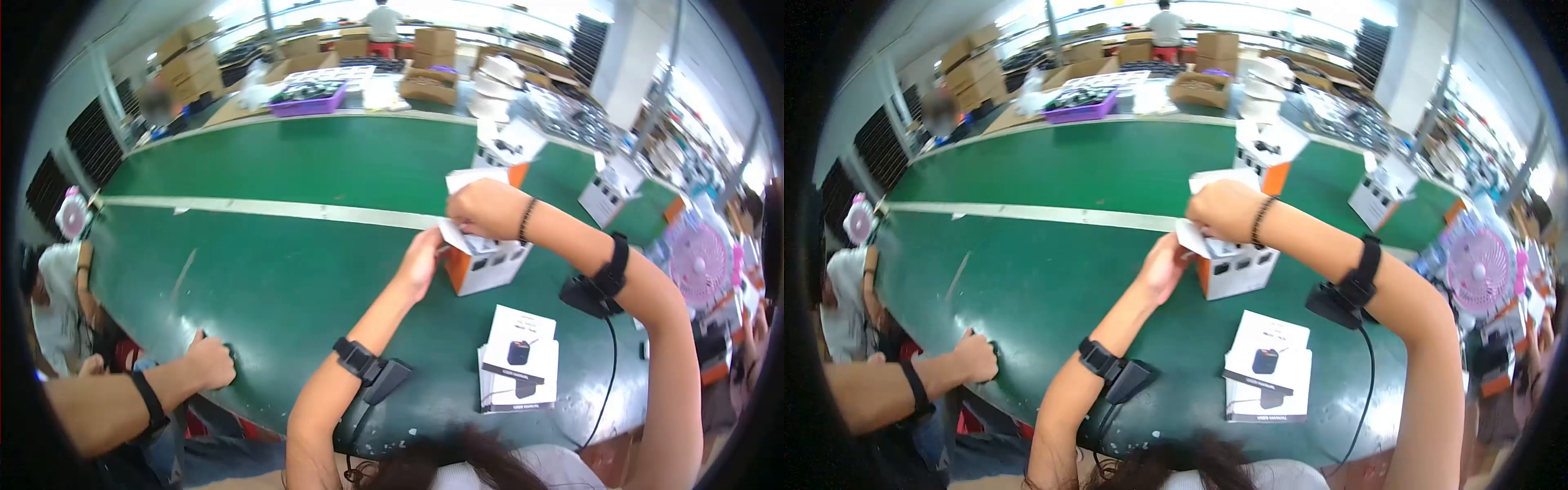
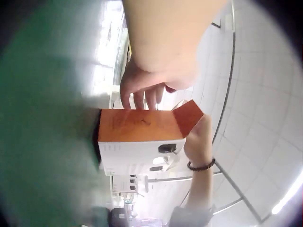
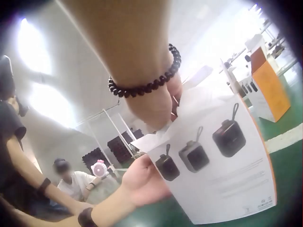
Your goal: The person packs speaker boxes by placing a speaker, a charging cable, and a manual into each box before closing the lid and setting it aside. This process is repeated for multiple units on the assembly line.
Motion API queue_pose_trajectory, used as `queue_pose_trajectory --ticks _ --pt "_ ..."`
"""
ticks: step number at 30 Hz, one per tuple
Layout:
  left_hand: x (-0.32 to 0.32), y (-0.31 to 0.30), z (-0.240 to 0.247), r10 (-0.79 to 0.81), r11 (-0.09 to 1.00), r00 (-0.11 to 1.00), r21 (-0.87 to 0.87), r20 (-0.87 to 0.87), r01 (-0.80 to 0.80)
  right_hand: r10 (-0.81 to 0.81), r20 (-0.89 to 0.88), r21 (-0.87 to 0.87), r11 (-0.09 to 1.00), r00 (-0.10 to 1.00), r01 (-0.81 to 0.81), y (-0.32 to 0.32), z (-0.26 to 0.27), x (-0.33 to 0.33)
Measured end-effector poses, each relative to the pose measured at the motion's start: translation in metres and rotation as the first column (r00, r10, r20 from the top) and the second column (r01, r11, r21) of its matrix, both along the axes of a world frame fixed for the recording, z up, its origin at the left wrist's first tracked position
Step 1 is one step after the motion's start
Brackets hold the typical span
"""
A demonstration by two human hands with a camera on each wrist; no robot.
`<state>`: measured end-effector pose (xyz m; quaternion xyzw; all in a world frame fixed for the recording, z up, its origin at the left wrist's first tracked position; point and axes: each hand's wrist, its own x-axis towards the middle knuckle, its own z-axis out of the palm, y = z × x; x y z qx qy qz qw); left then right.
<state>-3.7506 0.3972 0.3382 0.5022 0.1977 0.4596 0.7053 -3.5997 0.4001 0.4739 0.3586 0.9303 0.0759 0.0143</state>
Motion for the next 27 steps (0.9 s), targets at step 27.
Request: queue_pose_trajectory --ticks 27 --pt "0.009 -0.028 0.014 0.049 0.995 0.999 0.086 0.025 -0.051 0.007 0.053 0.121 0.993 0.999 -0.014 -0.014 0.01 0.002"
